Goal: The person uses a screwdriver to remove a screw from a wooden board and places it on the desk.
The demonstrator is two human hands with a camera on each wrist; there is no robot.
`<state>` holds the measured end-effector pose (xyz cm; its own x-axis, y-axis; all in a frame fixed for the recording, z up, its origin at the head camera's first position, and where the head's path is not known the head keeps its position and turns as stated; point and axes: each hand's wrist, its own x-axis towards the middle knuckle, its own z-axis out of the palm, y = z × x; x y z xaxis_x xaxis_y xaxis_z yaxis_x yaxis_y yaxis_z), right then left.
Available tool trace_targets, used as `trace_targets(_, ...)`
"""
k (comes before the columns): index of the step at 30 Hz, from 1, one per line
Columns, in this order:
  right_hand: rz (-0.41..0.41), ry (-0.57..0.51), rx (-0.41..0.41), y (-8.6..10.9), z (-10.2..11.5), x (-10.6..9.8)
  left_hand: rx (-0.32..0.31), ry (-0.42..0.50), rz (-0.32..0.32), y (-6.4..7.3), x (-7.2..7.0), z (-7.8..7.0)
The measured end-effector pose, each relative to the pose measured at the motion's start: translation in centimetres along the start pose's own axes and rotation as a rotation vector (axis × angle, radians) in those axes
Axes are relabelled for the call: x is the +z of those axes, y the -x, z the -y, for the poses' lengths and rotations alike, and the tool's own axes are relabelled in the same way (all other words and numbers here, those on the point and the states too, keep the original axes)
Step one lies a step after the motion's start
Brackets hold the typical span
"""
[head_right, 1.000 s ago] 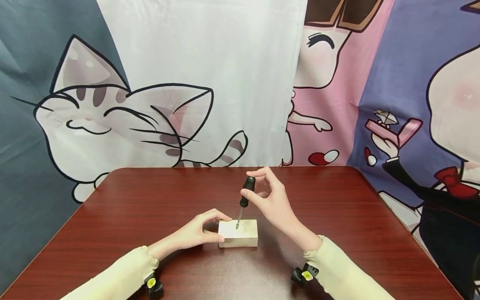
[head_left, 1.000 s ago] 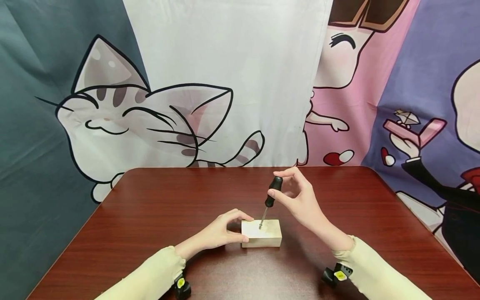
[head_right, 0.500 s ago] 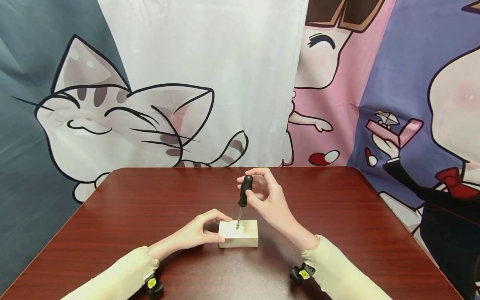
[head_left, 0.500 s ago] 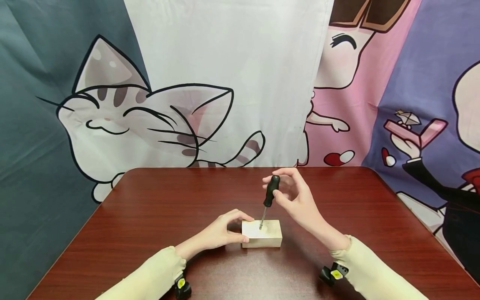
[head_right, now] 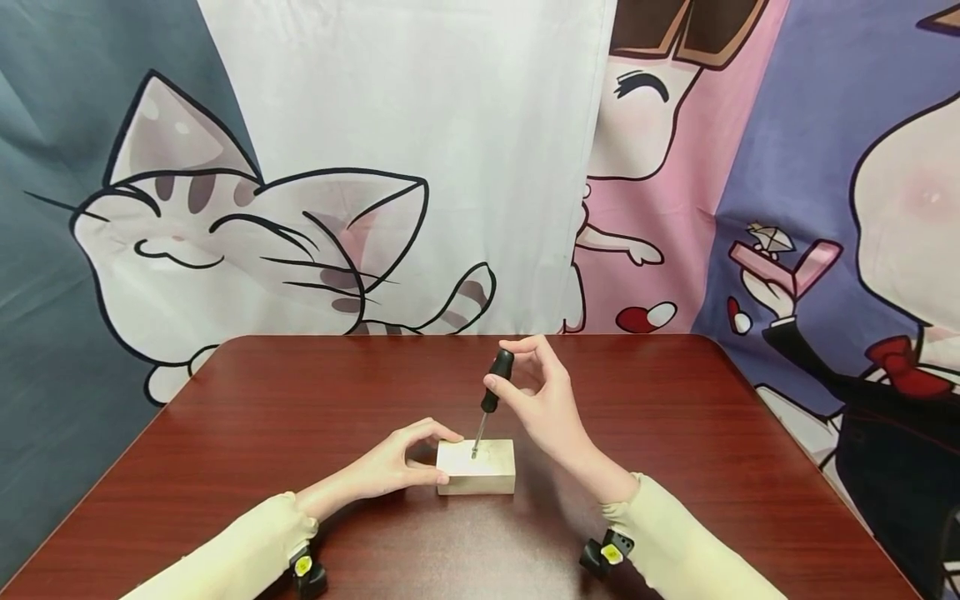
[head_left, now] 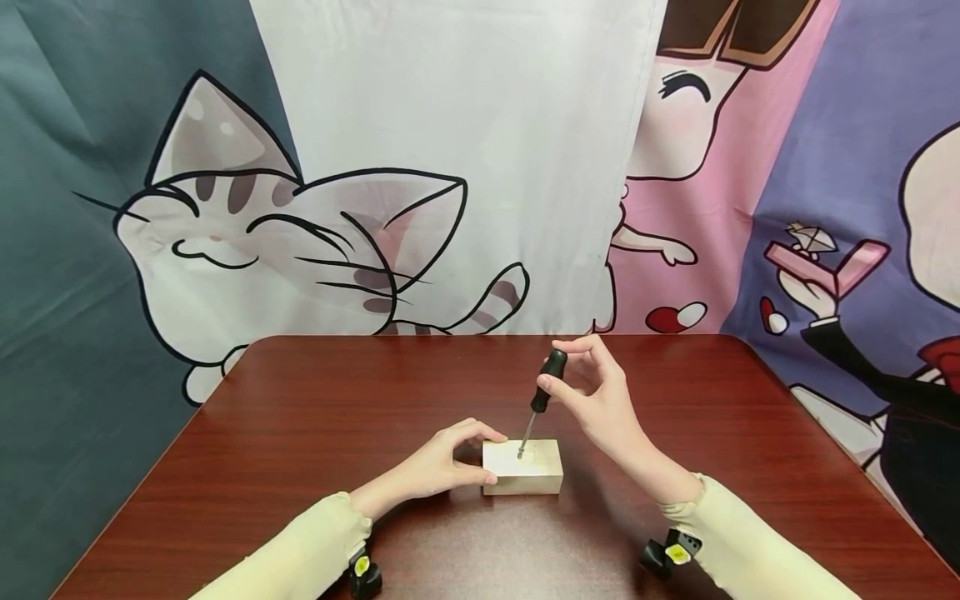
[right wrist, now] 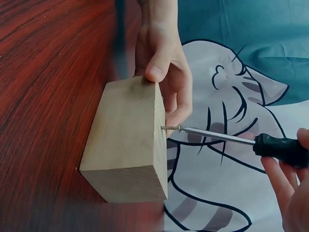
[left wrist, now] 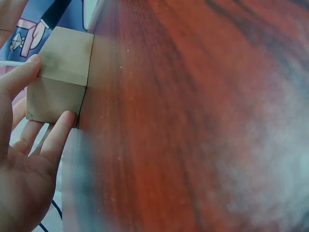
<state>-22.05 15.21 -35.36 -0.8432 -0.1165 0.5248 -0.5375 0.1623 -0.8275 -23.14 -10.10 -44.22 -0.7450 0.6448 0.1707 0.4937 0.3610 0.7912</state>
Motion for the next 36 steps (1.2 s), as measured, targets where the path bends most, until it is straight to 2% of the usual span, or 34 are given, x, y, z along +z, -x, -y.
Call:
trace_targets(3,0.047,-0.049,-0.029,0.0,-0.1,-0.2,0.003,0.002,-0.001,0.0,0.0,0.0)
trace_targets(7,0.155,-0.138,-0.104,0.0,-0.2,-0.2,0.009,0.008,-0.002,0.0,0.0,0.0)
trace_targets(10,0.197,-0.151,-0.135,0.0,-0.3,-0.2,0.015,0.007,-0.005,0.0,0.1,0.0)
trace_targets(14,0.158,-0.107,-0.113,0.2,-0.5,-0.3,0.021,0.010,-0.007,0.0,0.2,0.0)
trace_targets(17,0.088,-0.033,-0.055,0.3,-0.2,-0.4,0.021,0.015,-0.005,0.0,0.2,0.0)
trace_targets(19,0.075,-0.034,0.002,0.2,0.1,-0.6,0.019,0.014,-0.003,-0.1,0.2,0.0)
trace_targets(21,0.091,-0.038,0.053,0.0,0.6,-1.0,0.018,0.012,-0.003,-0.1,0.2,0.0)
trace_targets(24,0.159,-0.067,0.118,-0.6,1.3,-1.6,0.011,0.011,-0.004,0.0,0.1,0.0)
trace_targets(27,0.199,-0.048,0.150,-0.8,1.6,-2.2,0.006,0.012,-0.004,0.0,0.0,0.0)
trace_targets(31,0.238,-0.053,0.134,-1.0,1.5,-2.6,0.008,0.004,-0.001,0.0,0.0,0.0)
trace_targets(36,0.305,-0.097,0.030,-1.1,1.0,-2.4,0.010,0.000,0.000,0.0,0.1,0.0)
